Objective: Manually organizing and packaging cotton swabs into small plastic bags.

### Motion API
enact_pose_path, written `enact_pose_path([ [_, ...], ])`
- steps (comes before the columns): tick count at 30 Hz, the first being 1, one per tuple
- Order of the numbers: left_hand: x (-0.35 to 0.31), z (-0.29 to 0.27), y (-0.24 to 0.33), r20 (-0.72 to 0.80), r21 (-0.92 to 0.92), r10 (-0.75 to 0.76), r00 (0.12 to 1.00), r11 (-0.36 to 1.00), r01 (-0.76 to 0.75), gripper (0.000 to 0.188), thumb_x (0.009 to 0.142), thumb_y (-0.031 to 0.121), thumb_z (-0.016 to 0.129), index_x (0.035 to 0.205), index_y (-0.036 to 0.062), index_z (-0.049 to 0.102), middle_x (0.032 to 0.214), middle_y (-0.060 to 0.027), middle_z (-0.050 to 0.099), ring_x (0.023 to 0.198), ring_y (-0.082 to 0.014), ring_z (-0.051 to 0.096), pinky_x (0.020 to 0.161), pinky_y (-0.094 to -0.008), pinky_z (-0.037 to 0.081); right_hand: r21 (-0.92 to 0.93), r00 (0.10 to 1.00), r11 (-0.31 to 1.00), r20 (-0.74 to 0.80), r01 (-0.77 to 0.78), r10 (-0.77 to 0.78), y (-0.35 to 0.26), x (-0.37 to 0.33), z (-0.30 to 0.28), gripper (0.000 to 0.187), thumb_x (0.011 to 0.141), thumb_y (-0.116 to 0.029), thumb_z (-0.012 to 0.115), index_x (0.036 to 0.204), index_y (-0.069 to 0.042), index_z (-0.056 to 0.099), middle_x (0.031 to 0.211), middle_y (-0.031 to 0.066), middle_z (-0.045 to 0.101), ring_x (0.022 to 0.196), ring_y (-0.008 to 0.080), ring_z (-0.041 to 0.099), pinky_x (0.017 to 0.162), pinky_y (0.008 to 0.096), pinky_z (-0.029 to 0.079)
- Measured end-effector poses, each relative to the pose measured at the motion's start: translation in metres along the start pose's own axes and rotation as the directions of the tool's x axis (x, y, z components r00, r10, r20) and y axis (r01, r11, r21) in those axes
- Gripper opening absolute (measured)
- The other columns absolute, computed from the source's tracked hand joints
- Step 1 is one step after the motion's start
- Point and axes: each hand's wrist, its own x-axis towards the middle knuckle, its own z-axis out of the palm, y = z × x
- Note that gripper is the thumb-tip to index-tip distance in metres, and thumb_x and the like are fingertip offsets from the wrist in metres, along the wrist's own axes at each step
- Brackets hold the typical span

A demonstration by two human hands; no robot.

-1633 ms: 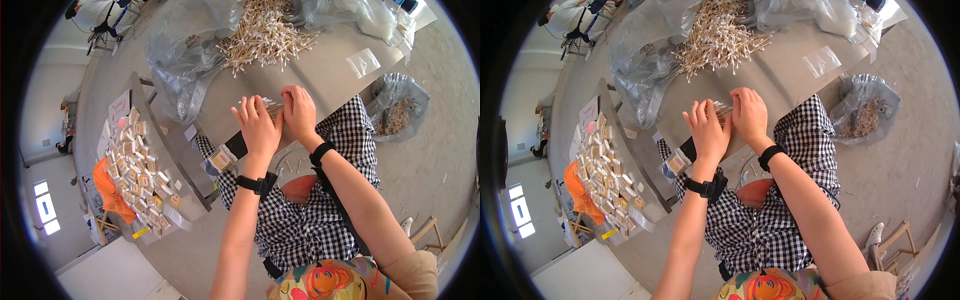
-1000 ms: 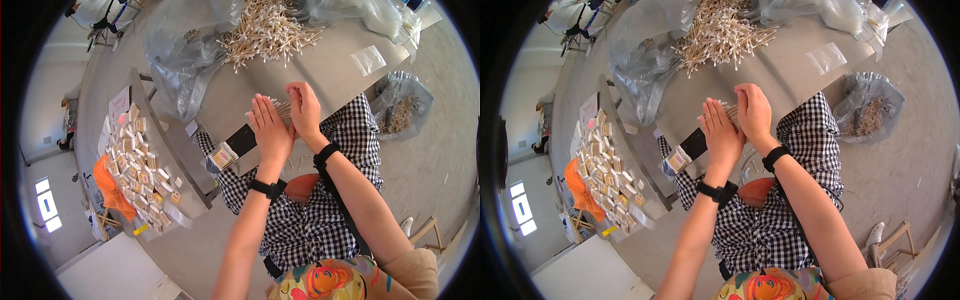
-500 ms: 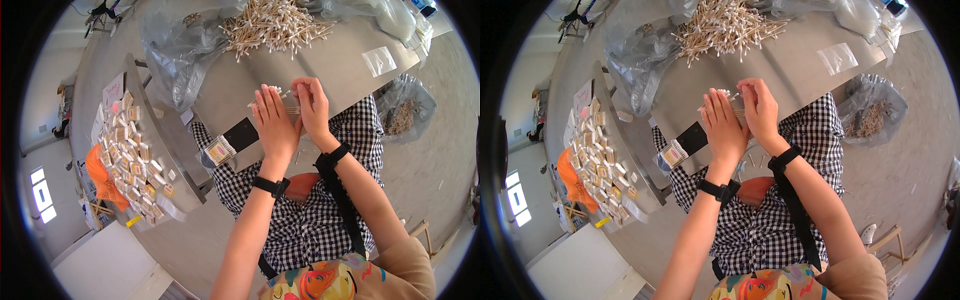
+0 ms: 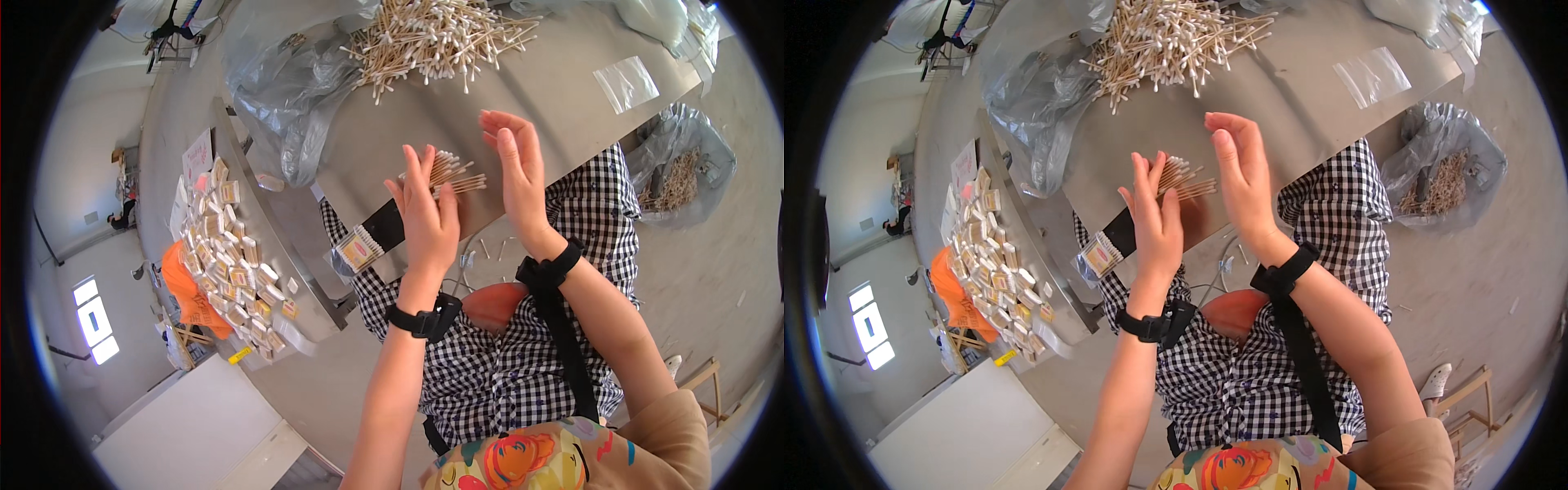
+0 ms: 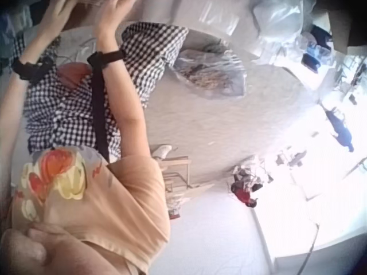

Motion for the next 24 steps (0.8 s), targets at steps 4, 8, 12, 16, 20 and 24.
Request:
enact_pose_path([
  [4, -0.011, -0.012, 0.001, -0.034, -0.216, -0.027, 0.999, 0.976, 0.019, 0.063, 0.103, 0.009, 0.039, 0.158, 0.0007, 0.011, 0.156, -0.0174, 0.041, 0.148, -0.0307, 0.03, 0.122, -0.0513, 0.007, 0.037, 0.995, 0.998, 0.085, -0.057, 0.054, 0.002, -0.009, 0.01, 0.034, 0.108, -0.024, 0.047, 0.13, 0.001, 0.05, 0.133, 0.0127, 0.057, 0.128, 0.0205, 0.052, 0.109, 0.0341, 0.04],
  [8, -0.012, -0.02, -0.001, -0.184, -0.47, -0.225, 0.957, 0.875, 0.116, 0.06, 0.105, 0.02, 0.034, 0.158, 0.003, 0.014, 0.159, -0.0158, 0.037, 0.15, -0.0284, 0.026, 0.123, -0.0428, 0.018, 0.034, 0.988, 0.997, 0.142, -0.066, 0.061, 0.002, -0.012, 0.016, 0.039, 0.108, -0.026, 0.047, 0.136, 0.001, 0.046, 0.141, 0.0149, 0.052, 0.135, 0.0233, 0.047, 0.113, 0.0358, 0.037],
  [12, 0.005, -0.014, -0.013, -0.232, -0.728, -0.388, 0.892, 0.678, 0.106, 0.065, 0.106, 0.032, 0.031, 0.159, 0.0034, 0.006, 0.159, -0.0159, 0.035, 0.149, -0.0301, 0.027, 0.123, -0.0454, 0.018, 0.052, 0.987, 0.997, 0.153, -0.05, 0.041, 0.007, -0.014, 0.03, 0.042, 0.107, -0.028, 0.048, 0.137, 0.001, 0.045, 0.142, 0.0154, 0.05, 0.137, 0.0246, 0.045, 0.114, 0.0369, 0.035],
  [16, 0.009, 0.004, 0.001, -0.184, -0.847, -0.398, 0.899, 0.529, 0.061, 0.068, 0.106, 0.037, 0.031, 0.159, 0.003, 0.006, 0.161, -0.0189, 0.03, 0.15, -0.0324, 0.025, 0.124, -0.045, 0.014, 0.035, 0.982, 0.997, 0.179, -0.069, 0.062, 0.009, -0.016, 0.035, 0.043, 0.107, -0.03, 0.048, 0.137, 0.001, 0.046, 0.142, 0.0151, 0.05, 0.138, 0.0247, 0.044, 0.115, 0.0373, 0.035],
  [20, 0.01, 0.005, 0.004, -0.246, -0.827, -0.42, 0.874, 0.561, 0.037, 0.068, 0.106, 0.039, 0.031, 0.159, 0.004, 0.007, 0.161, -0.0205, 0.029, 0.15, -0.0326, 0.024, 0.125, -0.0446, 0.012, 0.05, 0.985, 0.996, 0.16, -0.067, 0.058, 0.008, -0.008, 0.032, 0.045, 0.107, -0.031, 0.047, 0.137, 0.002, 0.046, 0.141, 0.0151, 0.052, 0.137, 0.0235, 0.045, 0.114, 0.0361, 0.035],
  [24, 0.011, -0.002, -0.002, -0.273, -0.844, -0.47, 0.839, 0.536, 0.025, 0.068, 0.106, 0.041, 0.03, 0.158, 0.0023, 0.009, 0.16, -0.0216, 0.029, 0.151, -0.0324, 0.023, 0.125, -0.0433, 0.013, 0.048, 0.985, 0.995, 0.152, -0.086, 0.078, 0.005, 0.0, 0.03, 0.046, 0.109, -0.033, 0.043, 0.137, 0.002, 0.047, 0.14, 0.014, 0.053, 0.135, 0.0216, 0.046, 0.112, 0.0348, 0.035],
])
